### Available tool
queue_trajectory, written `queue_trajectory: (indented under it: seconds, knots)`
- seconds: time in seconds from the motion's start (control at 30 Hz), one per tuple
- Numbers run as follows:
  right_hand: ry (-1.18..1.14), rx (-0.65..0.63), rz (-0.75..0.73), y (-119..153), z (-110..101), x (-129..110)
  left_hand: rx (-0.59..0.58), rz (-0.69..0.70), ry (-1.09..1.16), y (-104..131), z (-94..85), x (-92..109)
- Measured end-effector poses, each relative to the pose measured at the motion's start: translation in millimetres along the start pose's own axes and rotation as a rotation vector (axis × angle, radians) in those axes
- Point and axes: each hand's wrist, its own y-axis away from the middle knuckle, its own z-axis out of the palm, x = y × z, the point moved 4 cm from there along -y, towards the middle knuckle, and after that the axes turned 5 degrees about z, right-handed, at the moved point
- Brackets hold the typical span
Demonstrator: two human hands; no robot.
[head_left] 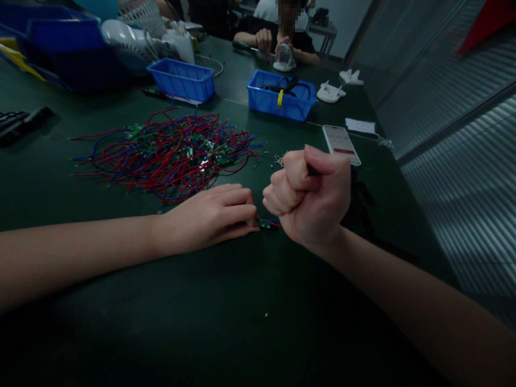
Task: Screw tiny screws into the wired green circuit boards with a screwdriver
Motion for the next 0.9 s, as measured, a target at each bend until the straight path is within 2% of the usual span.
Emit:
queue_trajectory:
  seconds: [0.3, 0.7, 0.9]
  knots:
    - [0.015, 0.008, 0.004, 1.7, 1.0, 1.7, -0.005, -0.001, 0.015, 1.8, 1.9, -1.3]
    - [-0.001, -0.088, -0.009, 5.7, 4.9, 3.3, 0.010, -0.001, 0.043, 3.9, 2.6, -2.9]
    - [-0.006, -0.053, 0.004, 5.0, 5.3, 2.6, 0.010, -0.008, 0.072, 4.0, 3.3, -3.6]
